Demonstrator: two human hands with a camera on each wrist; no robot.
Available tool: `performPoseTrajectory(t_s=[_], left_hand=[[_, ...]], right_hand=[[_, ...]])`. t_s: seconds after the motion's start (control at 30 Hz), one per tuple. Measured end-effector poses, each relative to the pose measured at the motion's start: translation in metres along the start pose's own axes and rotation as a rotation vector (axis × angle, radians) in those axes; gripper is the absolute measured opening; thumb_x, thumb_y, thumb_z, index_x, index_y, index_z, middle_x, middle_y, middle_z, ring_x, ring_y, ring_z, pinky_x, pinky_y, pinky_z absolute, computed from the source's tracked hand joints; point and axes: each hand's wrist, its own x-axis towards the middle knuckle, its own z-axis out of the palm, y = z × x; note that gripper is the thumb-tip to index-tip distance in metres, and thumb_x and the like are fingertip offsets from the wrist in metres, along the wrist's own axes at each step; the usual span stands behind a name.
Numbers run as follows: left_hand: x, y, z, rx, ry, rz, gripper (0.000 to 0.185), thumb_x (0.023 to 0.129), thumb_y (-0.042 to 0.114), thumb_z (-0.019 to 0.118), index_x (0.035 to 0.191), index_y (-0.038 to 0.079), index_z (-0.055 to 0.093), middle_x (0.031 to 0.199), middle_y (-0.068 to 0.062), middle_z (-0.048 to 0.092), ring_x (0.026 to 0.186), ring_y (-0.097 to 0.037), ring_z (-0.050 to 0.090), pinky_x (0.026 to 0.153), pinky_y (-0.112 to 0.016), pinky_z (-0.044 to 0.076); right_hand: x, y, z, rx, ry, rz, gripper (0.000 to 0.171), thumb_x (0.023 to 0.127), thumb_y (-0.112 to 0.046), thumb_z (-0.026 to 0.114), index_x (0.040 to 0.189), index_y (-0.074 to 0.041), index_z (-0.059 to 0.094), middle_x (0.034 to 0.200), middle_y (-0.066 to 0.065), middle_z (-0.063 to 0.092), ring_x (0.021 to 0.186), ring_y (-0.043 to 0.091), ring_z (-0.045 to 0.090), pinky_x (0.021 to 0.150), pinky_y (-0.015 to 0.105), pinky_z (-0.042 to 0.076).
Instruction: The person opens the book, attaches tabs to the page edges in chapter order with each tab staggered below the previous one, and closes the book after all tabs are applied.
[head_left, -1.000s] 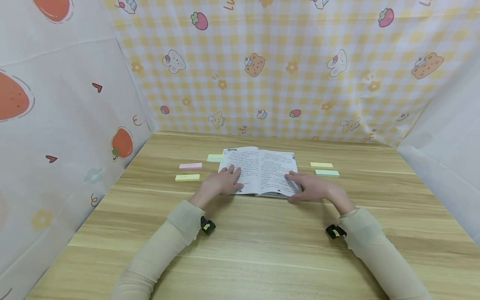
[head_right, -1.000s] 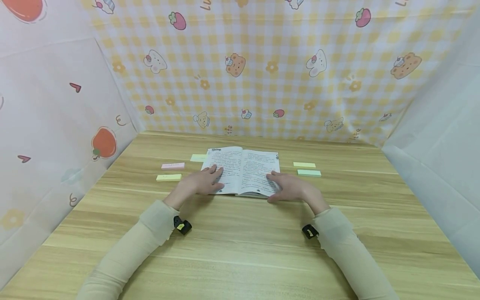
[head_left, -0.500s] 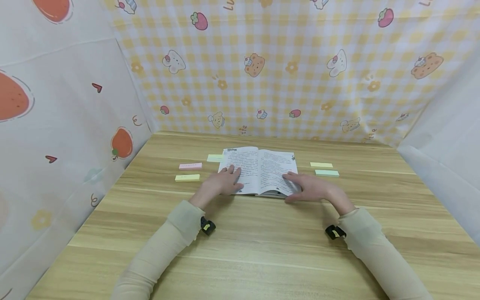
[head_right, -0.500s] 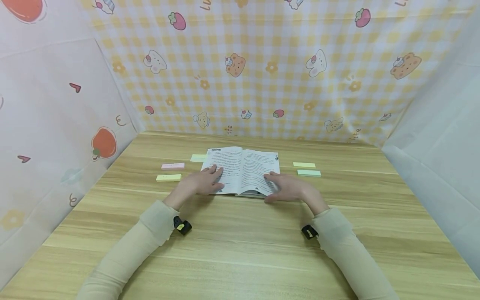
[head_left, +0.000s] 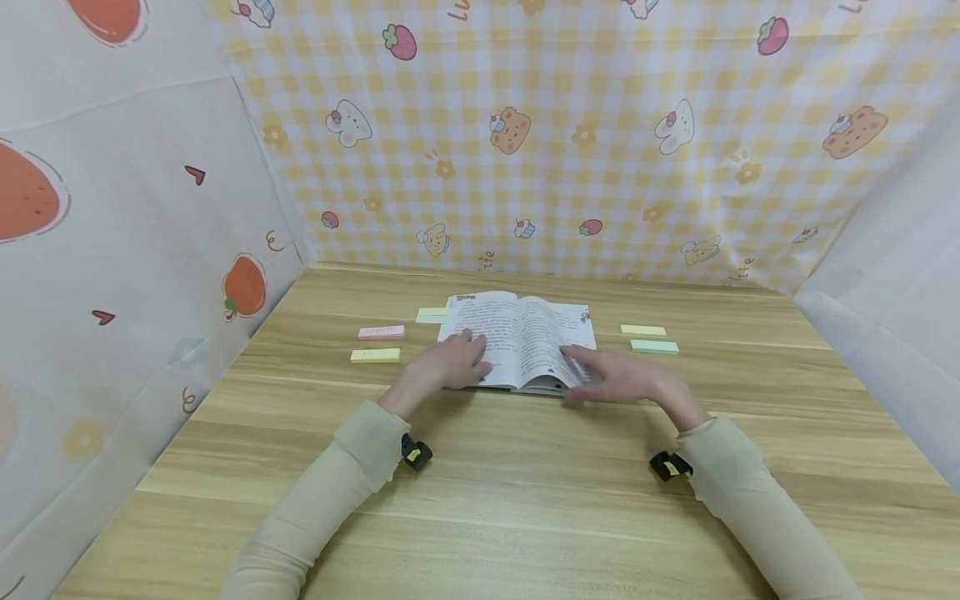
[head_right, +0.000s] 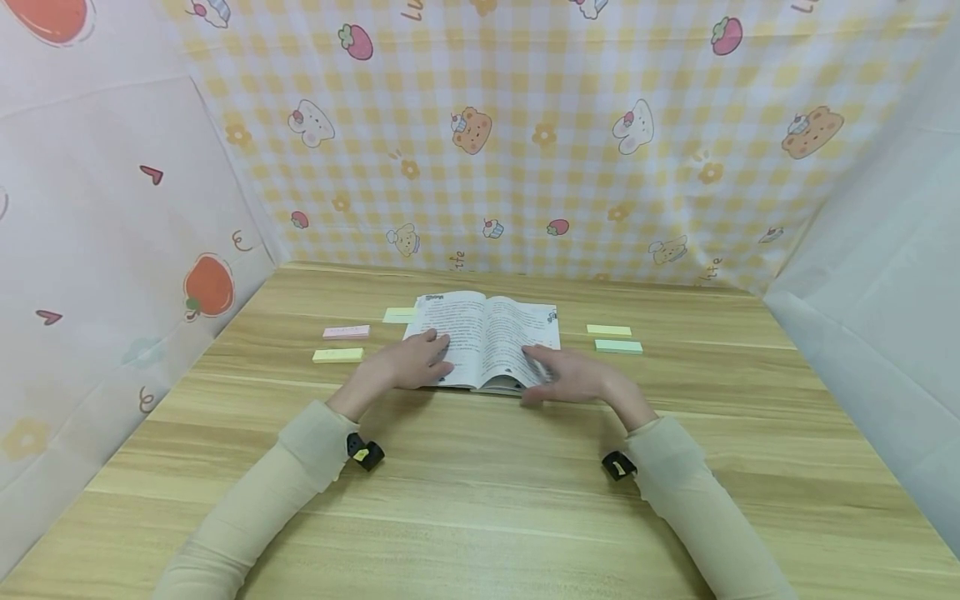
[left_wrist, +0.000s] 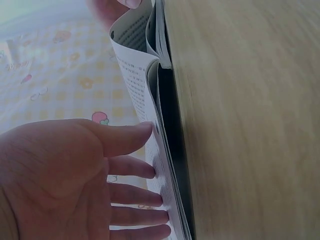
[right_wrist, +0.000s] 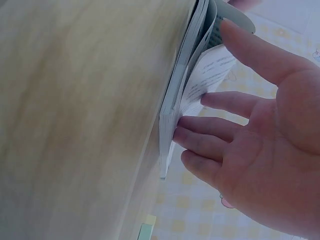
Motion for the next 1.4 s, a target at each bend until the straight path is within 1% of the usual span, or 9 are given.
performPoseTrajectory(t_s=[0.1, 0.17, 0.23, 0.43, 0.6, 0.7, 0.8, 1.07, 1.4], left_hand=[[0.0, 0.002, 0.0, 0.01, 0.03, 0.03, 0.051, 0.105, 0.037, 0.051, 0.144, 0.004, 0.05, 0.138, -0.02, 0.054, 0.118, -0.032, 0.057, 0.097, -0.048, 0.05], [0.001, 0.003, 0.0, 0.019, 0.048, 0.049, 0.046, 0.105, 0.036, 0.052, 0.14, 0.006, 0.054, 0.128, -0.016, 0.058, 0.105, -0.027, 0.06, 0.088, -0.044, 0.053], [0.0, 0.005, -0.001, 0.023, 0.059, 0.064, 0.043, 0.105, 0.035, 0.053, 0.137, 0.007, 0.056, 0.123, -0.014, 0.059, 0.1, -0.024, 0.059, 0.084, -0.043, 0.053], [-0.001, 0.012, -0.004, 0.011, 0.096, 0.138, 0.042, 0.101, 0.037, 0.06, 0.132, 0.008, 0.059, 0.124, -0.015, 0.061, 0.106, -0.027, 0.06, 0.088, -0.045, 0.053], [-0.002, 0.018, -0.005, 0.001, 0.093, 0.173, 0.055, 0.098, 0.043, 0.064, 0.141, 0.01, 0.055, 0.134, -0.016, 0.057, 0.117, -0.029, 0.058, 0.096, -0.045, 0.05], [-0.003, 0.021, -0.004, -0.012, 0.099, 0.177, 0.064, 0.098, 0.047, 0.063, 0.149, 0.011, 0.049, 0.145, -0.016, 0.051, 0.13, -0.031, 0.052, 0.105, -0.046, 0.046], [-0.003, 0.024, -0.004, -0.03, 0.114, 0.186, 0.067, 0.098, 0.051, 0.061, 0.151, 0.013, 0.047, 0.149, -0.015, 0.049, 0.135, -0.03, 0.048, 0.108, -0.046, 0.043], [-0.003, 0.032, -0.001, -0.056, 0.167, 0.234, 0.066, 0.1, 0.056, 0.055, 0.151, 0.016, 0.047, 0.144, -0.012, 0.054, 0.128, -0.027, 0.054, 0.102, -0.045, 0.048], [-0.002, 0.039, 0.004, -0.04, 0.252, 0.292, 0.054, 0.104, 0.041, 0.055, 0.149, 0.012, 0.047, 0.133, -0.012, 0.059, 0.112, -0.022, 0.061, 0.09, -0.042, 0.054]], right_hand=[[0.001, -0.001, 0.0, 0.016, 0.004, 0.004, 0.087, 0.094, -0.046, 0.069, 0.158, -0.003, 0.029, 0.158, 0.023, 0.034, 0.142, 0.041, 0.036, 0.115, 0.056, 0.031], [0.001, -0.002, 0.0, 0.022, 0.008, 0.003, 0.087, 0.094, -0.046, 0.068, 0.158, -0.002, 0.029, 0.158, 0.023, 0.034, 0.143, 0.042, 0.036, 0.115, 0.056, 0.03], [0.002, -0.002, 0.001, 0.017, 0.013, 0.003, 0.086, 0.095, -0.047, 0.067, 0.158, -0.002, 0.029, 0.158, 0.023, 0.034, 0.143, 0.041, 0.036, 0.115, 0.056, 0.03], [0.003, -0.003, 0.001, 0.009, 0.024, 0.007, 0.085, 0.096, -0.049, 0.066, 0.158, -0.003, 0.029, 0.158, 0.022, 0.036, 0.142, 0.04, 0.037, 0.115, 0.055, 0.032], [0.003, -0.003, 0.002, 0.023, 0.032, 0.013, 0.086, 0.096, -0.052, 0.064, 0.159, -0.005, 0.029, 0.157, 0.022, 0.037, 0.142, 0.04, 0.037, 0.115, 0.055, 0.031], [0.003, -0.003, 0.003, 0.034, 0.035, 0.001, 0.085, 0.097, -0.053, 0.062, 0.159, -0.006, 0.028, 0.156, 0.023, 0.038, 0.142, 0.04, 0.038, 0.114, 0.055, 0.032], [0.003, -0.004, 0.003, 0.059, 0.033, -0.003, 0.084, 0.097, -0.053, 0.061, 0.16, -0.008, 0.028, 0.157, 0.02, 0.038, 0.142, 0.037, 0.038, 0.114, 0.054, 0.033], [0.003, -0.01, 0.003, 0.141, 0.032, 0.006, 0.082, 0.098, -0.055, 0.058, 0.161, -0.014, 0.025, 0.16, 0.017, 0.032, 0.145, 0.035, 0.033, 0.115, 0.055, 0.03], [0.005, -0.011, 0.004, 0.162, 0.052, -0.007, 0.079, 0.1, -0.054, 0.054, 0.162, -0.015, 0.023, 0.16, 0.016, 0.032, 0.146, 0.036, 0.031, 0.115, 0.056, 0.03]])
